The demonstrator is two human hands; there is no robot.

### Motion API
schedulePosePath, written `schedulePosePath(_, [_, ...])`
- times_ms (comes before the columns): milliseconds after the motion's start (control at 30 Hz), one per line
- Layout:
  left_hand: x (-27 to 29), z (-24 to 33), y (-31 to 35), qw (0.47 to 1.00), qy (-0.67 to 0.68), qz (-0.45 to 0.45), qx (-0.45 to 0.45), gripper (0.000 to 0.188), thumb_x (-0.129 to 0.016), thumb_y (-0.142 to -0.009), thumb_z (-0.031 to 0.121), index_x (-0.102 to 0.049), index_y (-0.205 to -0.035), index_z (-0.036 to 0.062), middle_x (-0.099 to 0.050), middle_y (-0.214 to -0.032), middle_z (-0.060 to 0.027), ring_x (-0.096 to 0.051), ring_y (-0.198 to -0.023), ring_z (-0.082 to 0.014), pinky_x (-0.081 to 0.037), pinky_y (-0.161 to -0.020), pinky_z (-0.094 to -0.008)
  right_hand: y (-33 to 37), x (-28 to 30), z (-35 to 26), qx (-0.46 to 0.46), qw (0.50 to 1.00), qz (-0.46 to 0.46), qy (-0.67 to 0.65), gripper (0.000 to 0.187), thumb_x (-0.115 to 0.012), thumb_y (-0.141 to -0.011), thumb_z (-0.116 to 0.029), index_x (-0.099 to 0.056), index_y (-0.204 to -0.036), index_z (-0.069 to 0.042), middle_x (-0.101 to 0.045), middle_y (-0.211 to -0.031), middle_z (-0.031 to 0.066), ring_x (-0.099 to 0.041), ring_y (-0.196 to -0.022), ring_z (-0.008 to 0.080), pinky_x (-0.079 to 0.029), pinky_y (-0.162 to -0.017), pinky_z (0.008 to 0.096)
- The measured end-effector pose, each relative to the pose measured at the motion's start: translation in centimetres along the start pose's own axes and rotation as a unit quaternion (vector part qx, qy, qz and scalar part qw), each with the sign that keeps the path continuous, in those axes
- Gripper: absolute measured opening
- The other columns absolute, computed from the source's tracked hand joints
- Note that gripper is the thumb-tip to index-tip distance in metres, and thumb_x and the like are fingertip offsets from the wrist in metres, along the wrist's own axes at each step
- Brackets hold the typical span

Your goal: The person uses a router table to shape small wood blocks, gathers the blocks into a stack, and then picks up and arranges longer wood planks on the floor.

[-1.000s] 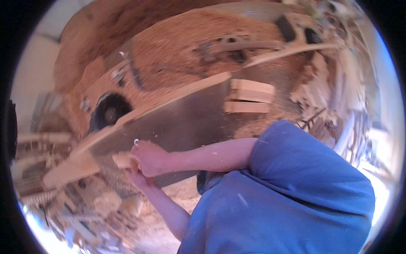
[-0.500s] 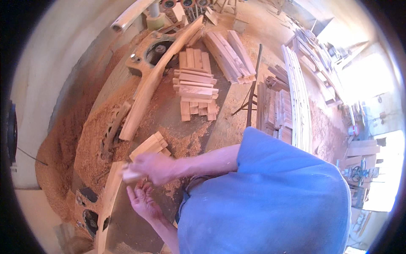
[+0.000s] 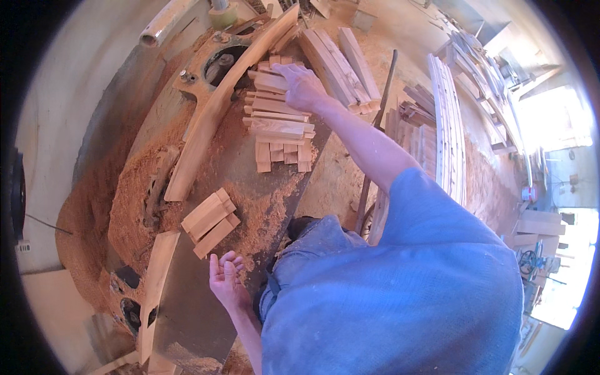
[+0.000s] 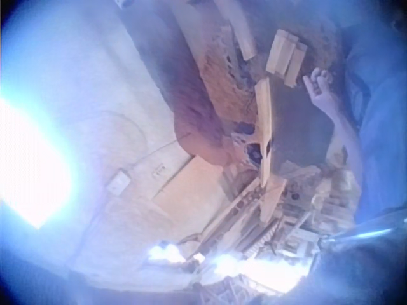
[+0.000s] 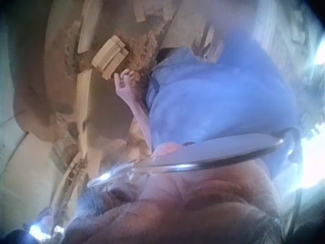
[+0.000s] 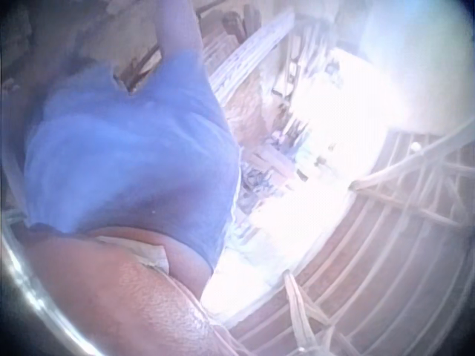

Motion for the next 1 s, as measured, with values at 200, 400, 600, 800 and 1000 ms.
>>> schedulePosePath(200, [1.0,0.3,0.6,0.997,0.002,0.061,0.048,0.063,-0.063,-0.098,0.007,-0.032,-0.151,-0.011,-0.069,-0.11,-0.0166,-0.069,-0.09,-0.0201,-0.057,-0.079,-0.0302,-1.9,-3.2,5.0,-0.061,0.984,-0.141,-0.091,0.061,-0.071,-0.089,-0.026,-0.053,-0.141,0.001,-0.062,-0.138,0.0195,-0.059,-0.128,0.0292,-0.045,-0.109,0.038])
schedulePosePath(400, [3.5,-2.9,0.1,0.986,0.123,0.085,0.079,0.067,-0.061,-0.101,0.01,-0.024,-0.154,-0.009,-0.067,-0.113,-0.022,-0.07,-0.091,-0.0255,-0.059,-0.08,-0.0344,1.2,-4.9,-6.1,0.002,0.984,-0.033,-0.174,0.048,-0.068,-0.087,-0.018,-0.063,-0.132,-0.004,-0.066,-0.13,0.0188,-0.063,-0.121,0.0308,-0.047,-0.107,0.0389])
schedulePosePath(600, [4.6,-4.1,-0.4,0.966,0.209,0.107,0.105,0.066,-0.058,-0.102,0.009,-0.021,-0.155,-0.0065,-0.065,-0.114,-0.0251,-0.07,-0.092,-0.0304,-0.06,-0.08,-0.0385,14.8,-13.1,-21.1,0.329,0.892,-0.251,-0.181,0.044,-0.069,-0.072,-0.007,-0.066,-0.117,-0.004,-0.064,-0.104,0.0179,-0.06,-0.103,0.036,-0.049,-0.093,0.0452])
schedulePosePath(800, [6.0,-4.9,-0.1,0.957,0.241,0.134,0.093,0.064,-0.057,-0.103,0.011,-0.022,-0.154,-0.0063,-0.065,-0.115,-0.025,-0.07,-0.093,-0.0295,-0.06,-0.08,-0.0381,17.6,-15.9,-24.9,0.35,0.914,-0.192,-0.075,0.041,-0.068,-0.069,-0.011,-0.06,-0.108,-0.003,-0.056,-0.102,0.0141,-0.054,-0.1,0.0332,-0.046,-0.089,0.0437])
schedulePosePath(1000, [7.3,-6.1,-0.8,0.944,0.282,0.135,0.106,0.068,-0.056,-0.103,0.011,-0.017,-0.155,-0.0062,-0.064,-0.118,-0.0241,-0.068,-0.096,-0.0295,-0.057,-0.084,-0.039,17.4,-17.0,-25.1,0.419,0.88,-0.221,-0.045,0.043,-0.068,-0.066,-0.013,-0.059,-0.106,-0.002,-0.055,-0.1,0.0155,-0.053,-0.098,0.0331,-0.045,-0.086,0.0445])
Point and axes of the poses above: each hand's wrist, its own y-axis away from the middle knuckle, its own x-axis out of the back of the hand, z = x × y, the point moved 3 cm from there along -y, towards the middle knuckle
